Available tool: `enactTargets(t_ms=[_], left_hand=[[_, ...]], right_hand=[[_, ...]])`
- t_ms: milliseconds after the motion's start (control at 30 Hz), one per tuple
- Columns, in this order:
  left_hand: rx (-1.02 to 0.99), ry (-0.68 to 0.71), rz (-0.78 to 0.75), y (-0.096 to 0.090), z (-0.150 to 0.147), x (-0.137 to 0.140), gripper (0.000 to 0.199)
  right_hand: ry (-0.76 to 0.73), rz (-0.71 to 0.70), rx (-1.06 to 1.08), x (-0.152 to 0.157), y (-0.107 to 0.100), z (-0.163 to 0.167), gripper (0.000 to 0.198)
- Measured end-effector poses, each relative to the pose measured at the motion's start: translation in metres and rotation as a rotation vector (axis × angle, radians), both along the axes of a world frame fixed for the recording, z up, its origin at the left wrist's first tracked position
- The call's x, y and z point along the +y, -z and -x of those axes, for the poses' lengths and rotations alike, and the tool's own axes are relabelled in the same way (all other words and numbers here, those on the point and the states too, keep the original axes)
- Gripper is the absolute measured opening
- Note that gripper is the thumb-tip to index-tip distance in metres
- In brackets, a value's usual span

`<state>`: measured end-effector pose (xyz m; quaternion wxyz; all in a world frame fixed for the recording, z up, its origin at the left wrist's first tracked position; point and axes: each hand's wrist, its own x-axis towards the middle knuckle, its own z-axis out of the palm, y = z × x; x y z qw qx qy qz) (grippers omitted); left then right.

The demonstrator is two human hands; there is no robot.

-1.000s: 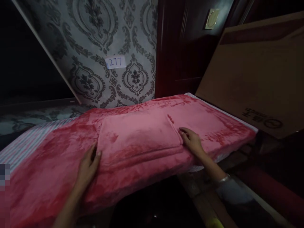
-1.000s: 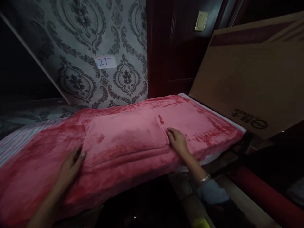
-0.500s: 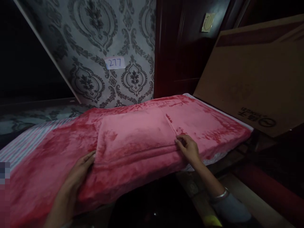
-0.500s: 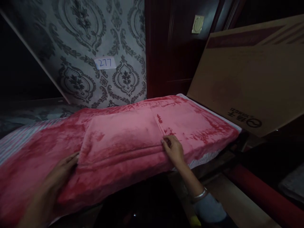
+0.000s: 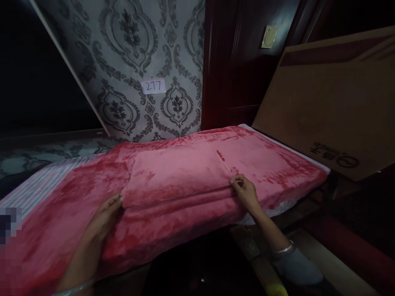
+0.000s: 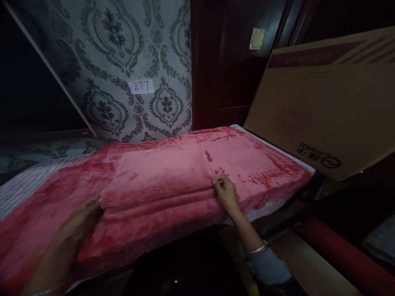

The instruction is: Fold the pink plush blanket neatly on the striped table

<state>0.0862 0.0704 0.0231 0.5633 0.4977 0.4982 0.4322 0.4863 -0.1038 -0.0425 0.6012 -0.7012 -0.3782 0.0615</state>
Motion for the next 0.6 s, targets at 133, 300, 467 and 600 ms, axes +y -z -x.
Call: enactTargets(t_ms=[133,300,467,600], left_hand=[[-0.172,0.005,0.007,0.002,0.000,-0.007,0.037],[-0.182,-0.112,0.052,0.000,-0.002,-0.012,0.024],[-0.177,0.018,0.106,0.004,0.000,-0.007,0.038],[-0.036,0.033,0.118,0.006,0.003,-0.005,0.044]], right_hand=[[-0.049,-0.061,0.180,-0.003,-0.002,-0.004,0.042],[-0.025,-0.065,0.145,-0.004,0.005,-0.005,0.039],[-0.080,-0.031,0.119,-0.002,0.007,-0.007,0.041],[-0.080,0.020,-0.007,0.003,0.000,-0.010,0.041]])
